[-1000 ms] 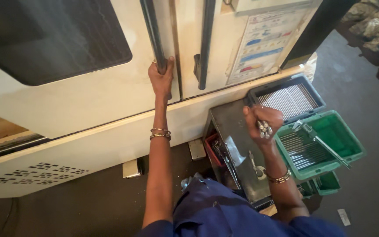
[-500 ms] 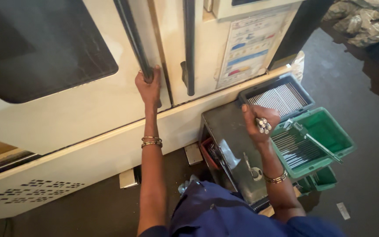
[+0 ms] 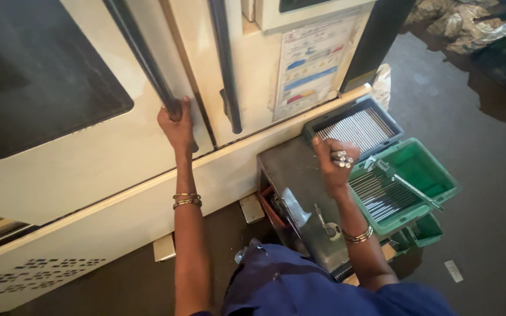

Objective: The person uses a vernier caliper to measure the diameter of metal rods. They open the machine door, insert a rod into the chuck, close the door, and then measure the rod with the caliper. This process is repeated for several rods.

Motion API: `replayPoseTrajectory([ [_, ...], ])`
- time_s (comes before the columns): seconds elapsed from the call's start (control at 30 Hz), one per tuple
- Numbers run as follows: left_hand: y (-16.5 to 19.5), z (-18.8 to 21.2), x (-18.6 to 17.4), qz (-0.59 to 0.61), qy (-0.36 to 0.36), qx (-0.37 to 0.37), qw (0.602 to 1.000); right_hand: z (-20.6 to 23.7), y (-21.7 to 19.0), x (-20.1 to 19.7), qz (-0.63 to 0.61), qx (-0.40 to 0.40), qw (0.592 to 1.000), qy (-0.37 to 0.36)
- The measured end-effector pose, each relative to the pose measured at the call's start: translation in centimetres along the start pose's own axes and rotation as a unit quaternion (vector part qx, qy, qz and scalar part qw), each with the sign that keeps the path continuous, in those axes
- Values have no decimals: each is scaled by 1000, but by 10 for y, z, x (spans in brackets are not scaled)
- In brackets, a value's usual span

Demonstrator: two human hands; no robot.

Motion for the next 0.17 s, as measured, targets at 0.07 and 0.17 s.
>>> replayPoseTrajectory([
  [0.07,-2,0,0,-15,7,8,1000,-2,6,-4,2,-2,1000,9],
  [0.17,-5,0,2,-10,14,12,1000,-2,22,-9,-125,75,989,20],
])
Point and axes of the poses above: each hand's wrist, its own z-axis away from the middle knuckle, its own x-axis out of the palm, y = z × x, the point moved 4 cm from there along -z, towards the middle knuckle, and after that the axes turned 15 degrees about z, right-handed, at the moved point
